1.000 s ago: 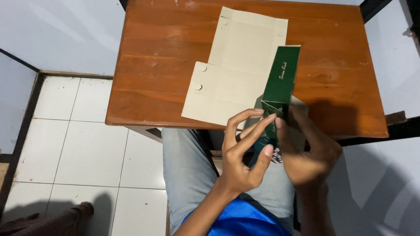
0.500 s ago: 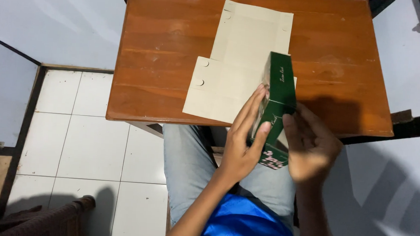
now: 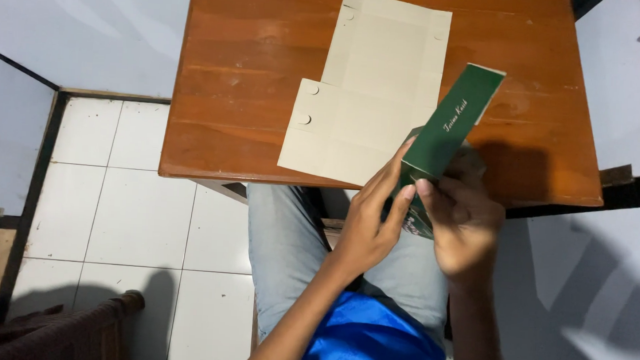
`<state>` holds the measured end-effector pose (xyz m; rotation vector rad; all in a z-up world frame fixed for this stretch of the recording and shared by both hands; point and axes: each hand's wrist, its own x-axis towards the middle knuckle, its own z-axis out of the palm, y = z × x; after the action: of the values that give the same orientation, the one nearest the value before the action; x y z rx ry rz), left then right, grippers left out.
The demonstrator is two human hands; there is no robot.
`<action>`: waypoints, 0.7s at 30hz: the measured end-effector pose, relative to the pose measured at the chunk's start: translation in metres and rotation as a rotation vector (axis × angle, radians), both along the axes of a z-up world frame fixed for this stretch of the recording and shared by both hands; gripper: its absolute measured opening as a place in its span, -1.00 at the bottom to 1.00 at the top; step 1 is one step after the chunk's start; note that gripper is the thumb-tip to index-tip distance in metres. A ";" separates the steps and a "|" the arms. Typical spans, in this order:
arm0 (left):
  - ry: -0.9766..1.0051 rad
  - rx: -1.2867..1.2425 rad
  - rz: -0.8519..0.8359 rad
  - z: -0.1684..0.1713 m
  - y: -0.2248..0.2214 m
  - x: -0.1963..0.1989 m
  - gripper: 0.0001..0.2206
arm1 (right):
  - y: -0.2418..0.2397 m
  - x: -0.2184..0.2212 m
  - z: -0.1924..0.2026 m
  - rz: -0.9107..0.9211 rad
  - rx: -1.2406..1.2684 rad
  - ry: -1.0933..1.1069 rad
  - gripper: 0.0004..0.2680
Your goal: Assembling decorative cardboard boxes by folding flaps and aligning decorative panels.
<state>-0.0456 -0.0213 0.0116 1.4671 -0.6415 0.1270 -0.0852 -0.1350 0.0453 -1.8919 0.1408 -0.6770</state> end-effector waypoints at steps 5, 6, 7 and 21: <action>0.016 0.016 -0.066 0.002 -0.001 0.006 -0.25 | 0.003 0.012 -0.005 0.015 0.042 -0.082 -0.91; 0.017 0.027 -0.065 0.001 -0.002 0.009 -0.15 | 0.008 0.013 0.002 0.024 0.011 -0.089 -0.90; 0.020 0.026 -0.065 -0.002 -0.002 0.015 -0.15 | 0.002 0.016 -0.007 0.023 0.010 -0.086 -0.90; 0.445 0.461 0.105 0.011 0.034 0.092 -0.11 | -0.084 0.030 -0.057 -0.161 -0.537 0.415 -0.71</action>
<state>0.0468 0.0128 0.0228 1.8955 -0.2339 -0.2796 -0.0548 -0.2190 -0.0118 -2.5472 0.4122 -0.4428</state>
